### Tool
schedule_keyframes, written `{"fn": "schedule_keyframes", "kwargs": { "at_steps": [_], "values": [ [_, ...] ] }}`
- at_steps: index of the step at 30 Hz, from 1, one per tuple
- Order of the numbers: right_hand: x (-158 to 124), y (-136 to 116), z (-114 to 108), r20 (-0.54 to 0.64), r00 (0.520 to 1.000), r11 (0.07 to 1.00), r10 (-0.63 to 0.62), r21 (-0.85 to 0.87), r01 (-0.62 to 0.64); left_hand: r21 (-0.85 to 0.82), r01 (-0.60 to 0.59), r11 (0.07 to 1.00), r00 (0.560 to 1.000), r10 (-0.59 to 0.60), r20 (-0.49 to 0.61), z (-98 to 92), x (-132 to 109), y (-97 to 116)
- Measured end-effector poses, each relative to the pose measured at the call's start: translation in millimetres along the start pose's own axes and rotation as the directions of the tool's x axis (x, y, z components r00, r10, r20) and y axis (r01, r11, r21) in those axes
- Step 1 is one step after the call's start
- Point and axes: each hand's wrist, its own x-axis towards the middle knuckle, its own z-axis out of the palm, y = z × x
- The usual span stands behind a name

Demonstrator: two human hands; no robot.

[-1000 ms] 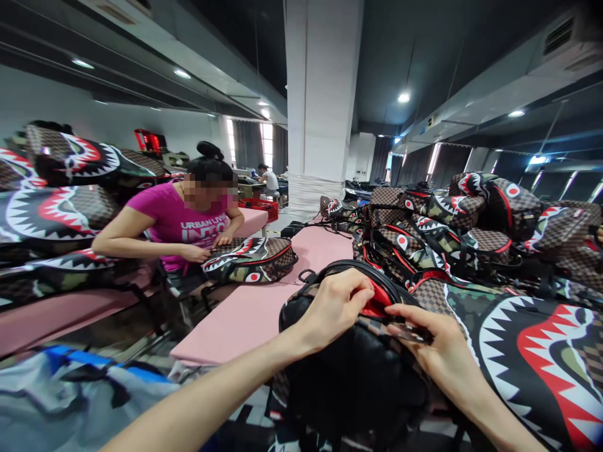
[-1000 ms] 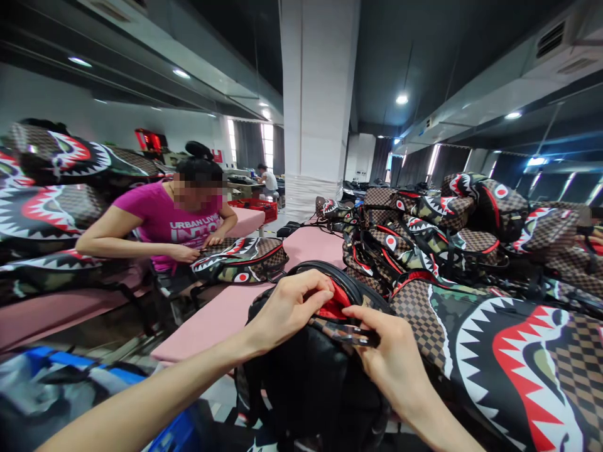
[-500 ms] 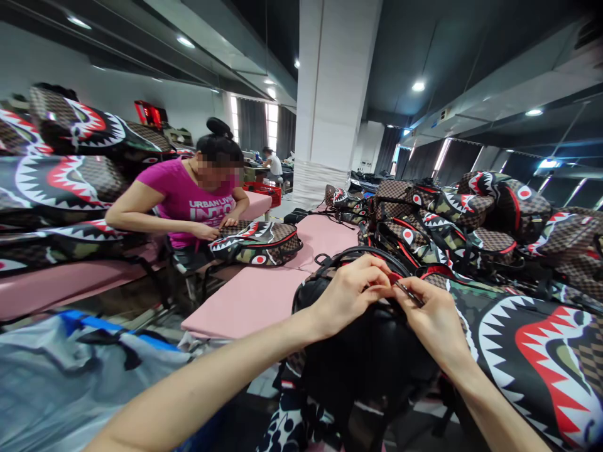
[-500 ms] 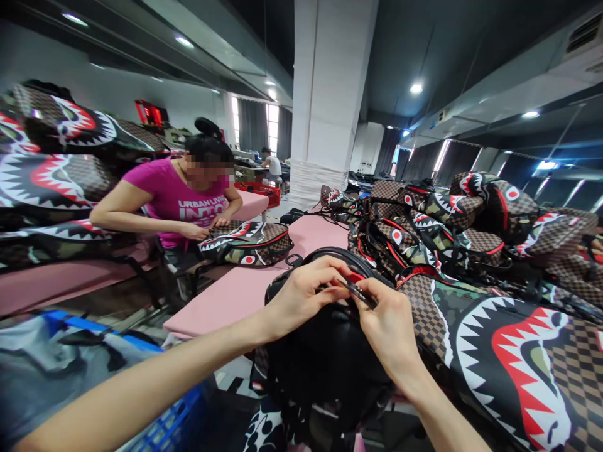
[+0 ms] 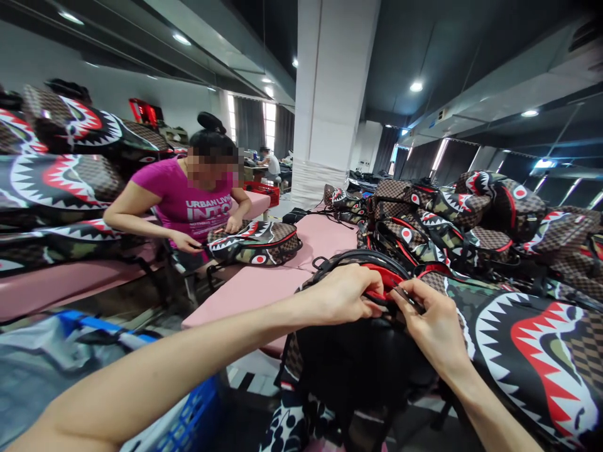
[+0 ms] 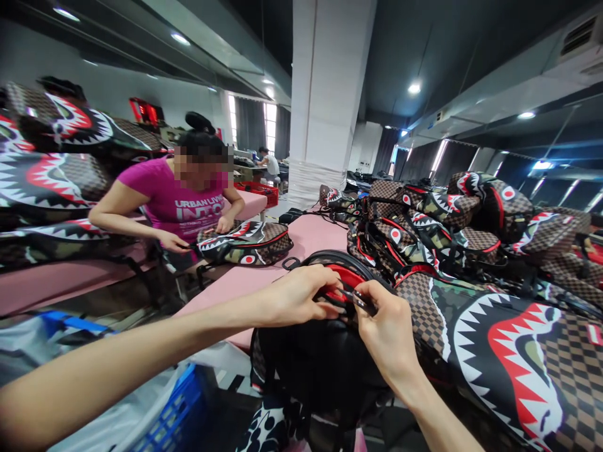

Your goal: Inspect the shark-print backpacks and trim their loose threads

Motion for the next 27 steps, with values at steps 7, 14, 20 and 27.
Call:
{"fn": "schedule_keyframes", "kwargs": {
  "at_steps": [7,14,20,27],
  "values": [
    [-12.0,2.3,0.9,-0.042,0.999,1.000,-0.019,0.012,0.020,0.393,-0.307,0.867,0.845,0.438,-0.307,38.2,-25.6,-0.9],
    [-16.7,-0.6,-0.9,0.011,1.000,0.997,0.022,0.078,-0.023,0.602,-0.431,0.673,0.721,0.657,-0.218,63.5,-36.6,-17.2],
    [-19.3,-6.3,-6.3,0.040,0.995,0.970,0.094,0.223,-0.101,0.461,-0.499,0.734,0.735,0.640,-0.223,58.2,-42.8,-14.0],
    [-22.9,-6.2,-3.5,0.006,0.994,0.963,0.112,0.245,-0.110,0.073,-0.109,0.991,0.987,0.116,-0.107,31.5,-22.7,17.8]
  ]
}}
